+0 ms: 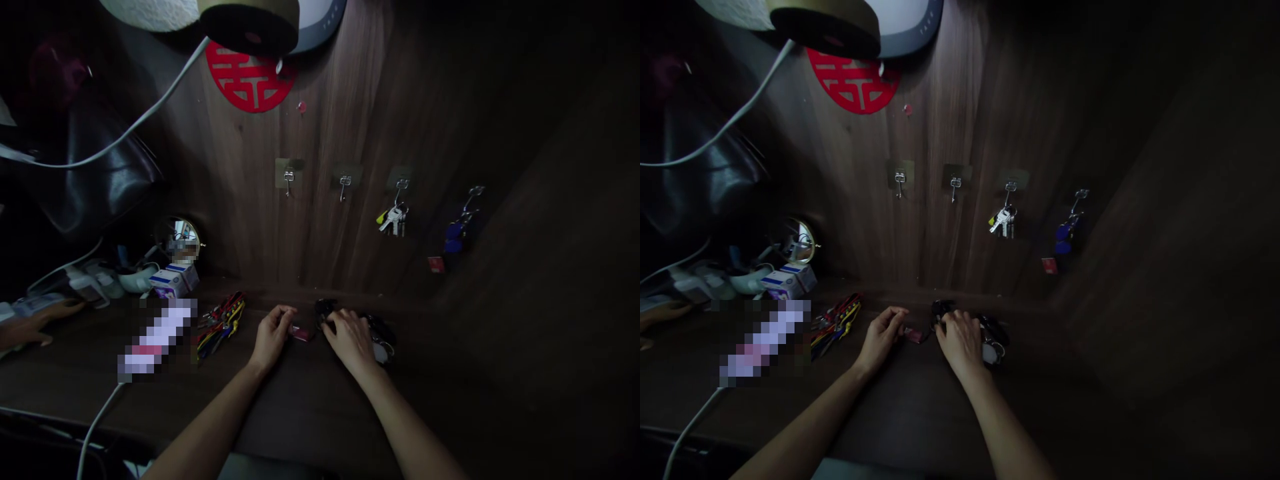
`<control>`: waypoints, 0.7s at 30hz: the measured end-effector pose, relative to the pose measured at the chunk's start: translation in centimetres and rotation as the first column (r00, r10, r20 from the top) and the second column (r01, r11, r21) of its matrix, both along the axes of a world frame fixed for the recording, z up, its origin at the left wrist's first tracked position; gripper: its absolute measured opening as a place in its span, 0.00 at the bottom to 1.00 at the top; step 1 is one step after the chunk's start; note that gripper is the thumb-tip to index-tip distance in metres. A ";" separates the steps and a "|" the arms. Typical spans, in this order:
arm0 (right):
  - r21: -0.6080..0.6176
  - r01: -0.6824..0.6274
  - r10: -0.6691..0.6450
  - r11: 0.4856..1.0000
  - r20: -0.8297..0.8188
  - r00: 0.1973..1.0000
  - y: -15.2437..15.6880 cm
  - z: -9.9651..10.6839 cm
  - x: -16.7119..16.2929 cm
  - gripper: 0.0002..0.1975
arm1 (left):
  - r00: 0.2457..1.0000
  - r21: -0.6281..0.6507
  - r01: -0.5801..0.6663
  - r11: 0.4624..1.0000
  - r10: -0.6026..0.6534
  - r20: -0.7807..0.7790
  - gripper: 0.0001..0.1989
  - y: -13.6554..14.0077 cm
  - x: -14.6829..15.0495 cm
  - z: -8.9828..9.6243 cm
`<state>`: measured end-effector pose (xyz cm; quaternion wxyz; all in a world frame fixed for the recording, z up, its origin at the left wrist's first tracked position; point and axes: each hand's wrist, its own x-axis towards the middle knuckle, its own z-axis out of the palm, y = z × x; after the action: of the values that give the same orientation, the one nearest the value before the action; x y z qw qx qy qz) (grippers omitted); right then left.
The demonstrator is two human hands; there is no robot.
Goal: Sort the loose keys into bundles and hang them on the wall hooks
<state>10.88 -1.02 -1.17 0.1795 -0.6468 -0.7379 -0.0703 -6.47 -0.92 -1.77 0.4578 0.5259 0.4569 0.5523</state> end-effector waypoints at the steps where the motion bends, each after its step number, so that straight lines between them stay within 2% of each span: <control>1: 0.013 -0.006 0.006 1.000 -0.008 1.000 0.1 -0.2 -0.1 0.06 | 1.000 0.003 0.003 1.000 -0.003 -0.012 0.18 -0.1 0.0 0.0; 8: 0.053 -0.066 0.070 0.996 -0.077 0.995 0.5 -1.2 -0.6 0.03 | 0.998 0.007 0.017 1.000 -0.017 -0.060 0.18 -0.1 0.0 -0.1; 12: 0.082 -0.143 0.152 0.986 -0.118 0.981 0.4 -1.0 -0.4 0.03 | 0.998 0.000 0.031 1.000 -0.031 -0.046 0.16 0.1 0.0 -0.3; 15: 0.119 -0.211 0.232 0.970 -0.208 0.950 0.2 -0.5 -0.4 0.06 | 0.999 0.018 0.022 1.000 -0.021 -0.039 0.14 0.1 0.0 -0.4; 18: 0.159 -0.271 0.312 0.949 -0.385 0.868 -0.1 0.1 -0.7 0.07 | 0.998 0.025 0.040 0.999 -0.039 -0.058 0.13 0.0 0.0 -0.3; 21: 0.163 -0.304 0.338 0.938 -0.613 0.714 -0.4 0.5 -1.1 0.09 | 0.991 0.002 0.123 0.992 -0.123 -0.057 0.15 -0.2 0.0 -0.1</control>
<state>9.78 -1.39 -0.64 0.4426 -0.4895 -0.7330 0.1649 -6.46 -1.12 -1.88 0.4764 0.5697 0.4348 0.5094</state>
